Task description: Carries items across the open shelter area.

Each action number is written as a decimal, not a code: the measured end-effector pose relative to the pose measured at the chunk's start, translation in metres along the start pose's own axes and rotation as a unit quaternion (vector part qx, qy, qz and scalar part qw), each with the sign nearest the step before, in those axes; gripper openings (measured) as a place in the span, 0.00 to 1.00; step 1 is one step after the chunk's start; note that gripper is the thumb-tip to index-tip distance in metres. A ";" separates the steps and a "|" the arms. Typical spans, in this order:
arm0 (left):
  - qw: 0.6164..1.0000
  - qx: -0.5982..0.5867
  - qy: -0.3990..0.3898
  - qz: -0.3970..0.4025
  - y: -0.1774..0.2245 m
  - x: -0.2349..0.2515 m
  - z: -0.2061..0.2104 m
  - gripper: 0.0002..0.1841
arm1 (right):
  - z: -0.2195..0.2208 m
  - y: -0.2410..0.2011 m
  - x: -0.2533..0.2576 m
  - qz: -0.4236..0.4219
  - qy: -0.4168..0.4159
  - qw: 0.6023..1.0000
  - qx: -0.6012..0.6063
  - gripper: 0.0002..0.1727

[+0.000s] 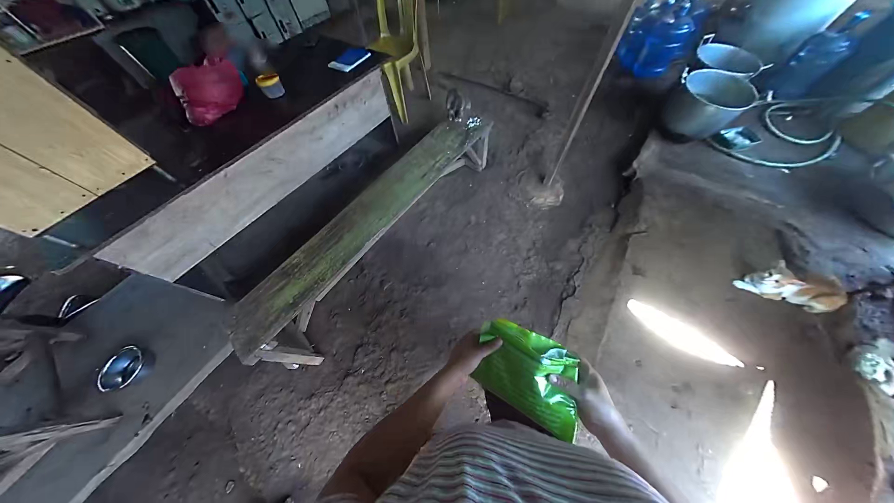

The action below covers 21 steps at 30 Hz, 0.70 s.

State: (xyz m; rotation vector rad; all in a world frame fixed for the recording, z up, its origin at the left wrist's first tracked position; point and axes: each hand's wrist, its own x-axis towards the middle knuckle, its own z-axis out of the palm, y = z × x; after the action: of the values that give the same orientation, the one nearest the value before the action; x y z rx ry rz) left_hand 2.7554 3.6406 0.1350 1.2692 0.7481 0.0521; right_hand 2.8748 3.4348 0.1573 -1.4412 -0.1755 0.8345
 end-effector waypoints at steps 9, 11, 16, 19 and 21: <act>0.895 0.229 0.109 0.366 0.144 0.156 0.018 0.30 | 0.006 -0.161 0.293 -0.094 -0.033 0.875 -0.473 0.41; 0.859 0.215 -0.020 0.464 0.200 0.186 0.043 0.22 | 0.040 -0.197 0.347 -0.090 -0.106 0.812 -0.566 0.40; 0.787 0.335 -0.171 0.488 0.260 0.299 0.096 0.20 | 0.144 -0.204 0.460 -0.078 -0.304 0.676 -0.666 0.41; 0.769 0.447 -0.121 0.440 0.258 0.379 0.070 0.19 | 0.155 -0.202 0.521 -0.090 -0.340 0.682 -0.640 0.42; 0.787 0.488 -0.090 0.367 0.269 0.434 0.031 0.20 | 0.173 -0.269 0.526 0.011 -0.304 0.704 -0.642 0.32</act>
State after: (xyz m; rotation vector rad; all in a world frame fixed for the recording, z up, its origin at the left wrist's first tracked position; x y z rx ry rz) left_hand 3.2013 3.8893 0.1658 2.4781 0.0018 0.1876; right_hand 3.2570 3.9103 0.2380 -2.3638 -1.5043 1.2679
